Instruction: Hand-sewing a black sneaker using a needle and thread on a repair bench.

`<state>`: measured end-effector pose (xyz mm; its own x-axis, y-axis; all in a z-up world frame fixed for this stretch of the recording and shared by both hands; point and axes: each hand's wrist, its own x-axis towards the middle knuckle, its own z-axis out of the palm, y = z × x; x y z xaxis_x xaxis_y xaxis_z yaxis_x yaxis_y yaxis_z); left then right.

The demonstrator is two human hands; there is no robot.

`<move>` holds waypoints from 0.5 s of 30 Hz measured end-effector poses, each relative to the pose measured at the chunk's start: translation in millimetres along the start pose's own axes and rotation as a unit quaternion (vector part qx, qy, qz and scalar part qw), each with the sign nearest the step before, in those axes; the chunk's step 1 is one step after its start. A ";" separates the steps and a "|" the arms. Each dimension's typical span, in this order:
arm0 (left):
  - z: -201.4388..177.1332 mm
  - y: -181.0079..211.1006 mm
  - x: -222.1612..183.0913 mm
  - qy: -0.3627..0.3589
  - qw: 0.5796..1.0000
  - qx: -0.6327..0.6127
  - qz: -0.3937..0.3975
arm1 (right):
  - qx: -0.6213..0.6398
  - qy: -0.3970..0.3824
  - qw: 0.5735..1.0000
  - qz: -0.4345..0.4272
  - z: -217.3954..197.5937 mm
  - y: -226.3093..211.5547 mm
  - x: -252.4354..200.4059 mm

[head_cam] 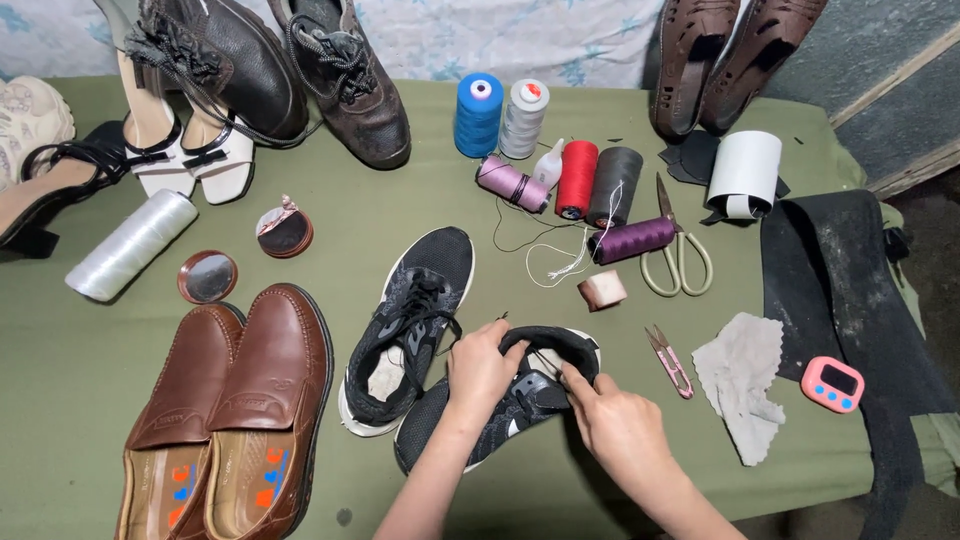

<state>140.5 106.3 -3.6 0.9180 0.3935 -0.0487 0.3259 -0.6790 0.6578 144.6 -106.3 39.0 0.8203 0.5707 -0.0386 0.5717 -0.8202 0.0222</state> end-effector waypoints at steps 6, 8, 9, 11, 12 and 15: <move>-1.3 0.2 -0.4 0.001 1.000 0.000 0.006 | 0.010 -0.011 1.000 0.003 5.2 0.5 3.6; -1.2 0.6 -0.1 -0.003 1.000 0.002 0.000 | 0.005 -0.006 1.000 0.004 9.4 -1.6 3.7; -1.1 1.0 -0.1 -0.008 1.000 0.004 -0.007 | 0.001 0.000 1.000 0.005 11.6 -2.4 3.6; 1.0 -0.7 0.5 0.000 1.000 0.003 0.002 | -0.020 0.026 0.999 0.004 19.6 -6.3 -0.2; 2.5 -1.4 0.1 0.006 1.000 0.002 0.011 | -0.041 0.052 0.998 0.004 23.8 -8.0 -3.0; 5.8 -4.9 -3.1 0.021 0.999 0.002 0.035 | -0.089 0.080 0.993 0.006 39.3 -10.1 -9.2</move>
<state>137.3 104.7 -11.0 0.9286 0.3699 0.0293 0.2614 -0.7079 0.6561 130.6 -104.9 -0.2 0.8108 0.5725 0.1218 0.5451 -0.8144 0.1993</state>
